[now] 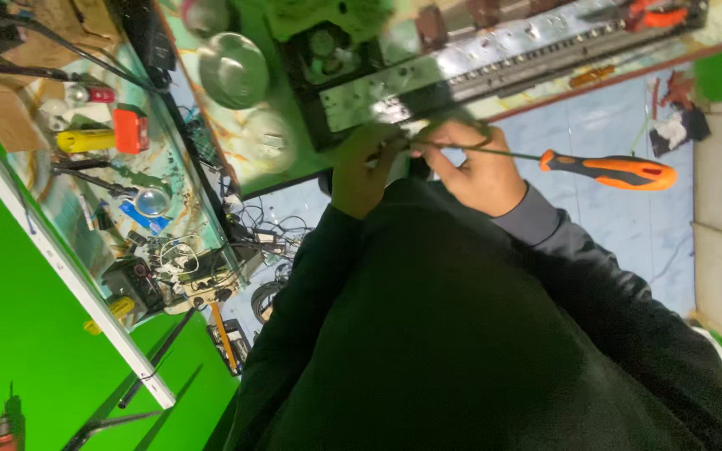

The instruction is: The person uses a screwdriver to remove and insert screws into a circuit board placed on a workbench. They repeatedly pick up small screws from a metal bowl, tighten them into the board, and place the screwdriver down between actions.

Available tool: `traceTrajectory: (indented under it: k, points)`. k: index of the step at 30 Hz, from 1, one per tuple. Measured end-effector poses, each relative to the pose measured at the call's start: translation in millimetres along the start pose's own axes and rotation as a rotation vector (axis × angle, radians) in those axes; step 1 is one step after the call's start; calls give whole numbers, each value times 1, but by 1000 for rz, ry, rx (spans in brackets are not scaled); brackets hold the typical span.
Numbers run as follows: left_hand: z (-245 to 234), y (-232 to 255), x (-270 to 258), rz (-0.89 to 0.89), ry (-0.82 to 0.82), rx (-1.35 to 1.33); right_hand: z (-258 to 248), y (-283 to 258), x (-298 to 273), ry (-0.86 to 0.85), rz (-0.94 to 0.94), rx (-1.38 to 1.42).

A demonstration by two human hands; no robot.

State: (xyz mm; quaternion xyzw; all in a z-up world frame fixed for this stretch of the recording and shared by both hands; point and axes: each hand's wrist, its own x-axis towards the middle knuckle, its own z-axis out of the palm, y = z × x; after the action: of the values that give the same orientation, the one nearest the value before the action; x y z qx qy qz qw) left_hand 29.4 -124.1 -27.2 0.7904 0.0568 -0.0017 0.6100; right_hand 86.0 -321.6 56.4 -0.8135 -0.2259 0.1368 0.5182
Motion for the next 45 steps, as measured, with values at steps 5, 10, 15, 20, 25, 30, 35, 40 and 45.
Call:
traceTrajectory:
  k: [5, 10, 15, 20, 25, 30, 35, 40, 45]
  points:
    - [39, -28, 14, -118, -42, -482, -27, 28, -10, 62, -91, 11]
    - [51, -46, 27, -240, -165, -525, -29, 47, 1, 45, -63, 32]
    - [70, -63, 53, -281, -254, -552, -39, 57, 16, 77, -114, -161]
    - [76, -73, 76, -318, -374, -536, -42, 73, 21, 83, -26, -45]
    - [89, -75, 97, -149, -364, -278, -44, 124, 20, 88, 37, 3]
    - [97, -69, 113, 246, -187, 451, -50, 180, 31, 121, 121, 58]
    - [119, -59, 125, 211, -122, 543, -58, 221, 44, 97, 97, -16]
    - [138, -51, 127, 116, 7, 606, -65, 263, 56, -5, -75, -156]
    - [149, -50, 125, -2, 94, 655, -70, 267, 55, -13, -191, -31]
